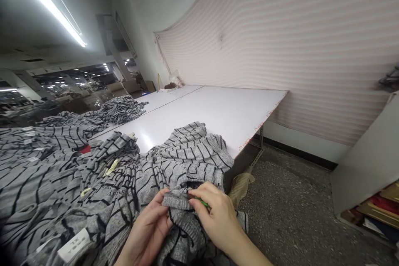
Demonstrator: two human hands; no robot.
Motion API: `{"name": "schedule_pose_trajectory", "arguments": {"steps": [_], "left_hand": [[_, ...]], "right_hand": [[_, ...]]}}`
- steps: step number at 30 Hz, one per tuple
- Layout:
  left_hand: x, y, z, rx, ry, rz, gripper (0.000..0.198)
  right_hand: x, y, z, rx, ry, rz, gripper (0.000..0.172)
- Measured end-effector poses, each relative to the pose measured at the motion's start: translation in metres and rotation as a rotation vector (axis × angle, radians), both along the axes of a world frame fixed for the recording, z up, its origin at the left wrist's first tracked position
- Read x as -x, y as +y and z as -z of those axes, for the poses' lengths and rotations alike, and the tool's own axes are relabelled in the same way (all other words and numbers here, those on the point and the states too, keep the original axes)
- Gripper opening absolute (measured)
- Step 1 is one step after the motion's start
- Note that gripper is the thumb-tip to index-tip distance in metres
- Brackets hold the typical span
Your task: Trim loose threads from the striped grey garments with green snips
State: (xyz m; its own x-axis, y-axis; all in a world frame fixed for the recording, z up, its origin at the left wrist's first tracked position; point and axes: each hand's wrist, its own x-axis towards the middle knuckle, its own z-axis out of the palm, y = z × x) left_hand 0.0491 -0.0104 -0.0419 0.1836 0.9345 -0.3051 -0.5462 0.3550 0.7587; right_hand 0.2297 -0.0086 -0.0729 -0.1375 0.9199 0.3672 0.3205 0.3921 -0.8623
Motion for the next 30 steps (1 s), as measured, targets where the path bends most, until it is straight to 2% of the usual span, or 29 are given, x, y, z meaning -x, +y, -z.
{"name": "schedule_pose_trajectory", "arguments": {"steps": [3,5,7,10,11,13,15,16,20,22,24,27,30], "left_hand": [[-0.002,-0.001,-0.001,-0.02,0.028,-0.004,0.027],[-0.004,-0.003,-0.002,-0.055,0.105,-0.029,0.038],[-0.007,-0.007,-0.002,-0.175,0.308,-0.091,0.043],[-0.009,-0.01,-0.004,-0.465,0.738,-0.16,0.028],[-0.009,-0.011,-0.005,-0.526,0.842,-0.123,0.025],[-0.008,-0.009,-0.006,-0.49,0.916,0.021,0.026],[-0.006,-0.006,-0.008,-0.323,0.826,0.162,0.028],[-0.006,-0.005,-0.008,-0.236,0.746,0.188,0.028],[-0.005,-0.002,-0.005,-0.048,0.446,0.124,0.029],[-0.005,-0.002,0.001,-0.007,0.377,0.087,0.03],[-0.004,-0.002,0.006,0.011,0.357,0.045,0.03],[-0.002,-0.002,0.01,0.001,0.353,0.025,0.028],[-0.003,-0.002,0.005,-0.029,0.293,0.072,0.026]], "right_hand": [[-0.002,-0.001,0.003,0.034,0.003,0.022,0.021],[-0.003,-0.005,0.005,0.088,-0.041,0.019,0.028],[-0.002,-0.008,0.009,0.108,-0.117,0.032,0.027],[-0.001,-0.005,0.016,0.026,-0.172,0.142,0.02],[0.0,-0.002,0.019,-0.019,-0.173,0.2,0.021],[0.001,0.007,0.022,-0.11,-0.184,0.305,0.017],[0.002,0.015,0.021,-0.172,-0.22,0.347,0.012],[0.002,0.018,0.02,-0.169,-0.236,0.335,0.011],[-0.001,0.014,0.01,0.029,-0.205,0.134,0.004],[-0.005,0.006,0.007,0.068,-0.165,0.026,0.011],[-0.007,-0.002,0.006,0.023,-0.164,-0.022,0.019],[-0.006,-0.007,0.006,-0.087,-0.249,0.013,0.022],[-0.003,-0.006,0.008,-0.181,-0.332,0.046,0.022]]}}
